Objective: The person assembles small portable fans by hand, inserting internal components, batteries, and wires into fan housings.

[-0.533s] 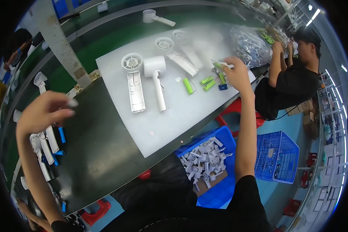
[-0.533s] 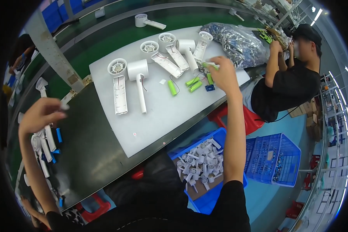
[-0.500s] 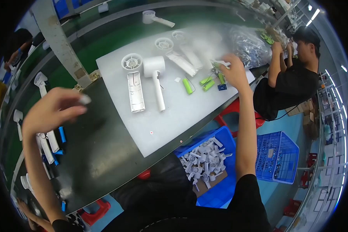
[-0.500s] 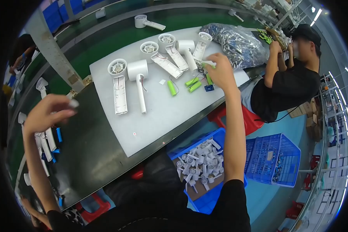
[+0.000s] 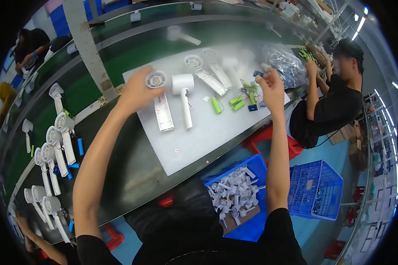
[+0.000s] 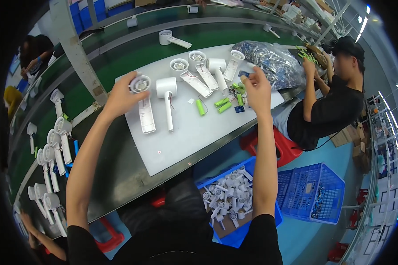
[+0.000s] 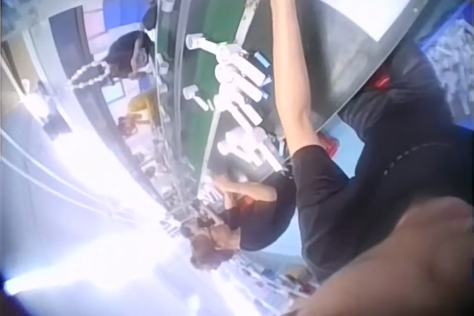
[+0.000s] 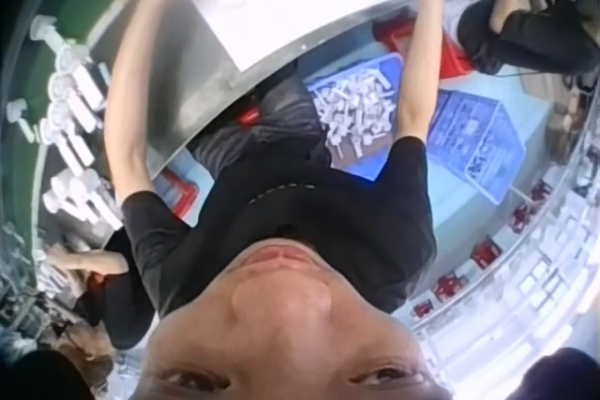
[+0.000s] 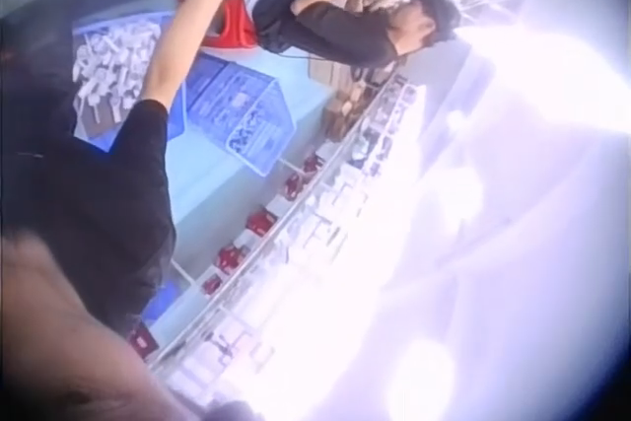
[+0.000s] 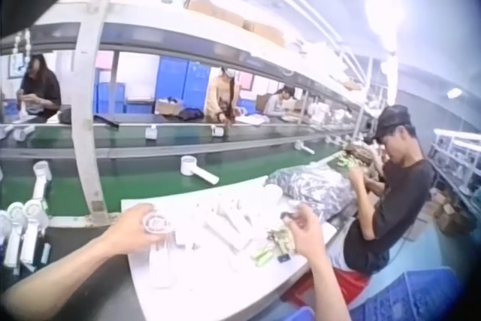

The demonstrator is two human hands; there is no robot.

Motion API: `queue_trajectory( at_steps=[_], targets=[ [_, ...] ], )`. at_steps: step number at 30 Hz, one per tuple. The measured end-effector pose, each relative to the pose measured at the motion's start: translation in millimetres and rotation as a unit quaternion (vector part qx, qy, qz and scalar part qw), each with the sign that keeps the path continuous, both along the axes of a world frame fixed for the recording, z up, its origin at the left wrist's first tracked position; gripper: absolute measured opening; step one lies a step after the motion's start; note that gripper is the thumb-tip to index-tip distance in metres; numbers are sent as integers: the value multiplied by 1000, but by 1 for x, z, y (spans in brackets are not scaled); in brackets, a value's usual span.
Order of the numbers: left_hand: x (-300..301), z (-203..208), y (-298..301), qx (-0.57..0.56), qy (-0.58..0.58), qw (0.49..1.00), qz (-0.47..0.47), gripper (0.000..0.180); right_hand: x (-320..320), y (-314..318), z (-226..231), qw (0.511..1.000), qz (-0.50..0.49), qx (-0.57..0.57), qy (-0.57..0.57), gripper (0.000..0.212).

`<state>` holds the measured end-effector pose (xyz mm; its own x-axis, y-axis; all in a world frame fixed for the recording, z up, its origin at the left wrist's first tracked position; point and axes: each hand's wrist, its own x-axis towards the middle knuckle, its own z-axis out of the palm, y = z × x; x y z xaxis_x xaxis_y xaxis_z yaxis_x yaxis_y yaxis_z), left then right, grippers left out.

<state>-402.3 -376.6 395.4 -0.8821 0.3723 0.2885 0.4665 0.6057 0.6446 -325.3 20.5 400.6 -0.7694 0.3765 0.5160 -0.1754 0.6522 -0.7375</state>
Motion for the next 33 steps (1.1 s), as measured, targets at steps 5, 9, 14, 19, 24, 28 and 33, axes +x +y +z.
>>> queue_trajectory(
  at_steps=[5,9,14,19,24,28,33],
  targets=[
    [53,33,-48,11,59,996,64,57,33,-31,36,958,168,-216,80,27],
    [104,41,-87,-29,20,997,72,56,59,-84,47,945,250,-208,33,42],
    [131,11,-117,-12,14,999,47,58,85,-153,35,957,249,-145,-45,30],
    [150,11,-129,-6,158,985,73,47,79,-213,3,920,371,-105,-72,26],
    [178,18,-140,2,40,996,-76,25,86,-260,-6,851,411,-273,-180,30],
    [175,-7,-136,-11,75,995,-65,18,80,-285,-15,811,426,-338,-217,27],
    [168,-8,-128,39,49,998,-15,15,72,-301,-20,811,424,-315,-253,21]
  ],
)
